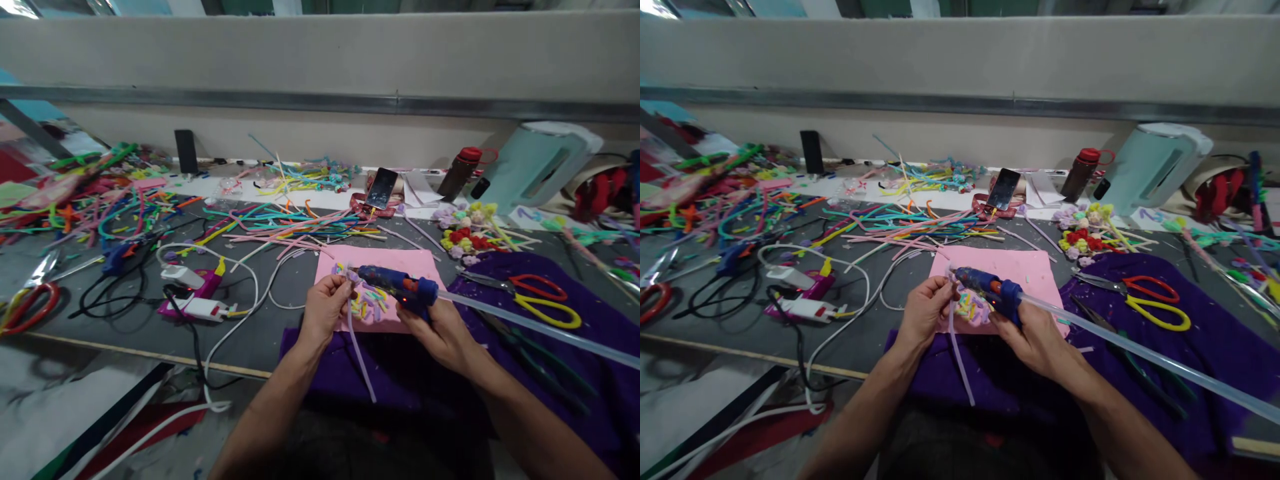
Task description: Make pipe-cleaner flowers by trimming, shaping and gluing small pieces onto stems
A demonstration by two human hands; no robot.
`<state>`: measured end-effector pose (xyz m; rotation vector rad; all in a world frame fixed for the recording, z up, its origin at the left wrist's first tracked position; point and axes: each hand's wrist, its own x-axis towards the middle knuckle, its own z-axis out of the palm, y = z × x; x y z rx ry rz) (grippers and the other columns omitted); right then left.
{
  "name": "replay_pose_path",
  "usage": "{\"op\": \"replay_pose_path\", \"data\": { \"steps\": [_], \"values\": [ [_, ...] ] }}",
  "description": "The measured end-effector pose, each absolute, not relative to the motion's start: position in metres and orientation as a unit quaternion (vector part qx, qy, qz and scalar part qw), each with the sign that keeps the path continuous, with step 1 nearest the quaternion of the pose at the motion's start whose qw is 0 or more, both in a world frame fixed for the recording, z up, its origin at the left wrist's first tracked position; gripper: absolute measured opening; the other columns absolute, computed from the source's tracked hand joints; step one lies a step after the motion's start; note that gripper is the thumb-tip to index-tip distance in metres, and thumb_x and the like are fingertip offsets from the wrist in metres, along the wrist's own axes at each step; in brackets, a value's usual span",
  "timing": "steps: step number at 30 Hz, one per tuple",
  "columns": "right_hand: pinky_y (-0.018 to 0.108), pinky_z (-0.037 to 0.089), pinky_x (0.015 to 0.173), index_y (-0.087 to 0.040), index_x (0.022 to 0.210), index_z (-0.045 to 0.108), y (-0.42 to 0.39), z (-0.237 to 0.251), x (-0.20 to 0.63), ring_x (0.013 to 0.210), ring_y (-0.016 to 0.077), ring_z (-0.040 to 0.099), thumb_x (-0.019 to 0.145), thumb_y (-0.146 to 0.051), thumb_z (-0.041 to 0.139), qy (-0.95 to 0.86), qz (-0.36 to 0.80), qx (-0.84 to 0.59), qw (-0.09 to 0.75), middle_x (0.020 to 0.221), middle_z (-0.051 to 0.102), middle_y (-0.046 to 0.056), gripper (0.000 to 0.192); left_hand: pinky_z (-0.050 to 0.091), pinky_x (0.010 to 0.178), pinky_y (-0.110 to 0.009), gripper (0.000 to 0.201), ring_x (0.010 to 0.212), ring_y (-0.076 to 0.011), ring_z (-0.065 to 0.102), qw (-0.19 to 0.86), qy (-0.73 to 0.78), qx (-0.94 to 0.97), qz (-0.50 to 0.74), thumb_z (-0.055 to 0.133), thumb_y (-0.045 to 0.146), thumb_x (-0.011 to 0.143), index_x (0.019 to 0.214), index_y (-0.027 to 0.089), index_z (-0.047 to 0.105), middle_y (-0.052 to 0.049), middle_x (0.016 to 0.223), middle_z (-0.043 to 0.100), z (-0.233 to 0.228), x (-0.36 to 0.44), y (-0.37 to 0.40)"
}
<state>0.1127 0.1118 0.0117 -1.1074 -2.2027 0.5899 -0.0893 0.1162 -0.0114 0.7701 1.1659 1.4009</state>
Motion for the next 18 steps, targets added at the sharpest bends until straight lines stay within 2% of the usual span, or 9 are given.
{"op": "replay_pose_path", "data": {
  "steps": [7, 18],
  "values": [
    [0.026, 0.039, 0.056, -0.018, 0.088, 0.052, 0.112, 0.0103, 0.1125, 0.061, 0.0161, 0.052, 0.086, -0.03, 0.048, -0.842, 0.206, -0.394, 0.304, 0.072, 0.058, 0.003, 0.012, 0.027, 0.035, -0.015, 0.028, 0.035, -0.0016, 0.037, 0.529, 0.503, 0.331, 0.598, 0.07, 0.038, 0.064, 0.068, 0.013, 0.058, 0.003, 0.054, 0.059, -0.0113, -0.0897, 0.1161],
    [0.027, 0.04, 0.058, -0.017, 0.085, 0.053, 0.111, 0.0132, 0.1129, 0.064, 0.0164, 0.052, 0.086, -0.031, 0.047, -0.841, 0.222, -0.4, 0.287, 0.075, 0.059, 0.005, 0.015, 0.028, 0.035, -0.015, 0.029, 0.034, -0.0019, 0.038, 0.522, 0.51, 0.331, 0.598, 0.071, 0.038, 0.063, 0.068, 0.013, 0.058, 0.002, 0.054, 0.06, -0.0083, -0.0885, 0.1154]
  ]
}}
